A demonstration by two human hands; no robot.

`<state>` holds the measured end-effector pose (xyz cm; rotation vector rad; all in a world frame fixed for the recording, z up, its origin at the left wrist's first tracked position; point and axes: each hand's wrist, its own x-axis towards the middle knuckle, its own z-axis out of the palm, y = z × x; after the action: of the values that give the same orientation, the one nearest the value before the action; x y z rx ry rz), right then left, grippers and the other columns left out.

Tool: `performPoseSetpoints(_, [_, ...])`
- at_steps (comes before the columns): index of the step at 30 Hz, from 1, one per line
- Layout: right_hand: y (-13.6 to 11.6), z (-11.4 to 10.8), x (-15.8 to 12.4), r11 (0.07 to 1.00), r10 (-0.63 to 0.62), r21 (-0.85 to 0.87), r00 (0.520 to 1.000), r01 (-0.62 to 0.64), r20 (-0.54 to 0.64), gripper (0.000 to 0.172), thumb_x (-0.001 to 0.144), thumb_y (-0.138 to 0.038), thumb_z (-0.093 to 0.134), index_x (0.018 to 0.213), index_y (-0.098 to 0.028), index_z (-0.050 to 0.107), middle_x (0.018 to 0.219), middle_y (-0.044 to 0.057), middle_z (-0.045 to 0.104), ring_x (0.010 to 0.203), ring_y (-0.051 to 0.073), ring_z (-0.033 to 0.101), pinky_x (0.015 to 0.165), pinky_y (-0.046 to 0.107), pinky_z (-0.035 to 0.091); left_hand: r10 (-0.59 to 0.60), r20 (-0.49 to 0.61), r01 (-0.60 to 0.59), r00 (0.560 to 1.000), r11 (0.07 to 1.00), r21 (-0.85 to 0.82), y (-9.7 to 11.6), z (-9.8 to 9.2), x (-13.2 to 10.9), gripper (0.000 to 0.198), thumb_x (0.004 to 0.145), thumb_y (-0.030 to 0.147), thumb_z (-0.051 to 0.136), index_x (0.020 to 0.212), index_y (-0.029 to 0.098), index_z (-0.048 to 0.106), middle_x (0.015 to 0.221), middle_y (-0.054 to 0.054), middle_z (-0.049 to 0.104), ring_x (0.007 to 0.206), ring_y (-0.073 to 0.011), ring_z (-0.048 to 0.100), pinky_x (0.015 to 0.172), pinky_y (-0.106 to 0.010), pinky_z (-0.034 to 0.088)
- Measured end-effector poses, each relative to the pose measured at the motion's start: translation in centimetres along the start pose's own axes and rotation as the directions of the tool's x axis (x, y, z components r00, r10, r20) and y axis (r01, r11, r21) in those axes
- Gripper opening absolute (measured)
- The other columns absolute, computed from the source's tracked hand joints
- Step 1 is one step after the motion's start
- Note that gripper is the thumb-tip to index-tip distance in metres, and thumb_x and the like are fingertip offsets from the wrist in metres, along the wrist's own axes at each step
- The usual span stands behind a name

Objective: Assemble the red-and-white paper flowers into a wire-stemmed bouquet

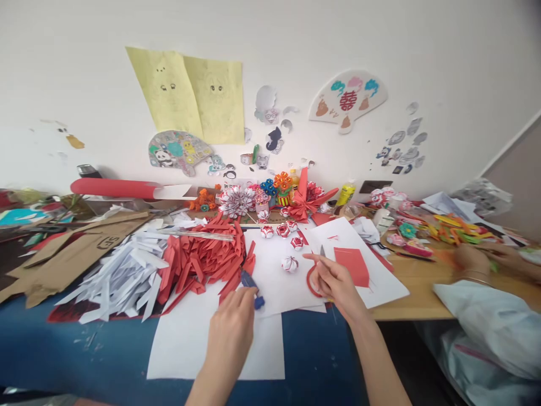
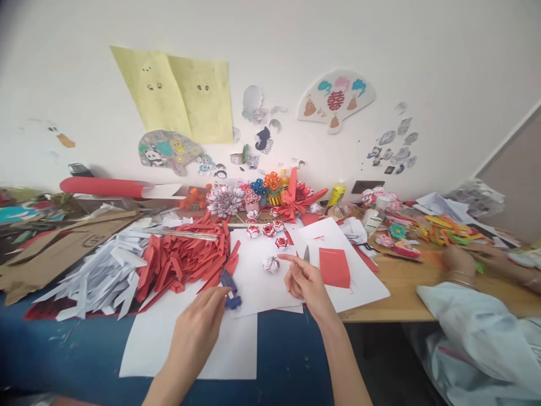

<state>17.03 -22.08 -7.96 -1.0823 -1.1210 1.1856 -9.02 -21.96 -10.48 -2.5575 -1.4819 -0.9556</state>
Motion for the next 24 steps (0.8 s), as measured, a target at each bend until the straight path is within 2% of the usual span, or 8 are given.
performPoseSetpoints(3, [1.5,0.6,0.3,1.000,-0.028,0.011,1.000,0.028,-0.013,0.045,0.096,-0.053,0.052,0.130,-0.027,0.038,0.058,-0.005,0.055,0.040,0.004,0.017,0.042,0.020,0.014,-0.074,0.006,0.069,0.997,0.950,0.304,-2.6,0.0,-1.7,0.021,0.097,0.024,0.056,0.115,0.017,0.064,0.098,-0.008,0.070,0.088,-0.0269,0.066,0.071,-0.037,0.052])
performPoseSetpoints(5, [2.5,0.9,0.4,0.999,-0.021,0.047,0.999,0.022,-0.027,0.037,0.096,-0.054,0.053,0.117,-0.031,0.034,0.056,-0.007,0.053,0.039,0.004,0.015,0.042,0.018,0.013,-0.089,0.031,0.070,0.996,0.914,0.399,-3.3,0.8,-2.7,0.031,0.092,0.032,0.066,0.118,0.015,0.063,0.100,-0.009,0.069,0.089,-0.0276,0.064,0.071,-0.037,0.051])
performPoseSetpoints(7, [3.3,1.2,0.4,0.997,-0.005,0.076,1.000,0.007,-0.024,0.034,0.095,-0.053,0.054,0.104,-0.029,0.031,0.056,-0.009,0.051,0.040,0.003,0.013,0.042,0.017,0.012,-0.072,0.022,0.055,0.997,0.896,0.441,-3.5,1.9,-3.3,0.041,0.088,0.037,0.071,0.121,0.013,0.062,0.102,-0.010,0.069,0.089,-0.0269,0.063,0.072,-0.037,0.050])
performPoseSetpoints(11, [4.6,1.2,0.1,0.994,-0.023,0.108,0.999,0.026,-0.027,0.030,0.096,-0.051,0.054,0.102,-0.025,0.040,0.059,-0.006,0.052,0.041,0.002,0.013,0.043,0.017,0.014,-0.017,-0.023,0.025,1.000,0.900,0.436,-3.3,4.0,-3.2,0.049,0.084,0.039,0.076,0.120,0.010,0.061,0.095,-0.008,0.067,0.086,-0.0257,0.063,0.069,-0.037,0.050])
performPoseSetpoints(16, [6.6,0.9,-0.6,0.974,-0.056,0.213,0.993,0.076,-0.100,0.023,0.096,-0.043,0.057,0.103,-0.021,0.058,0.069,-0.001,0.057,0.044,0.000,0.019,0.045,0.017,0.018,-0.022,-0.022,0.028,1.000,0.927,0.373,-3.6,5.5,-2.9,0.043,0.081,0.028,0.079,0.116,0.010,0.061,0.090,-0.006,0.064,0.082,-0.0255,0.062,0.069,-0.038,0.052])
performPoseSetpoints(20, [7.5,1.4,-0.5,0.949,-0.122,0.279,0.987,0.146,-0.101,0.014,0.093,-0.034,0.062,0.098,-0.022,0.068,0.074,0.000,0.056,0.045,-0.001,0.028,0.046,0.017,0.027,0.041,-0.056,-0.022,0.998,0.952,0.304,-4.0,6.1,-3.3,0.032,0.096,0.028,0.058,0.120,0.006,0.057,0.091,-0.009,0.063,0.080,-0.0248,0.063,0.070,-0.038,0.055])
performPoseSetpoints(22, [7.6,2.0,-0.2,0.943,-0.143,0.291,0.986,0.163,-0.088,0.014,0.094,-0.031,0.061,0.094,-0.021,0.071,0.076,0.002,0.057,0.047,0.000,0.034,0.047,0.017,0.032,0.099,-0.086,-0.072,0.991,0.958,0.277,-4.2,6.1,-3.6,0.035,0.102,0.030,0.046,0.125,0.005,0.054,0.092,-0.011,0.064,0.080,-0.0245,0.065,0.069,-0.037,0.056])
performPoseSetpoints(24, [7.6,2.5,0.2,0.935,-0.181,0.298,0.981,0.193,-0.069,0.017,0.095,-0.029,0.058,0.098,-0.022,0.073,0.077,0.003,0.059,0.050,0.001,0.040,0.048,0.017,0.036,0.155,-0.118,-0.121,0.981,0.960,0.252,-4.4,5.9,-3.9,0.039,0.103,0.031,0.043,0.130,0.005,0.051,0.094,-0.011,0.066,0.080,-0.0235,0.066,0.069,-0.035,0.056])
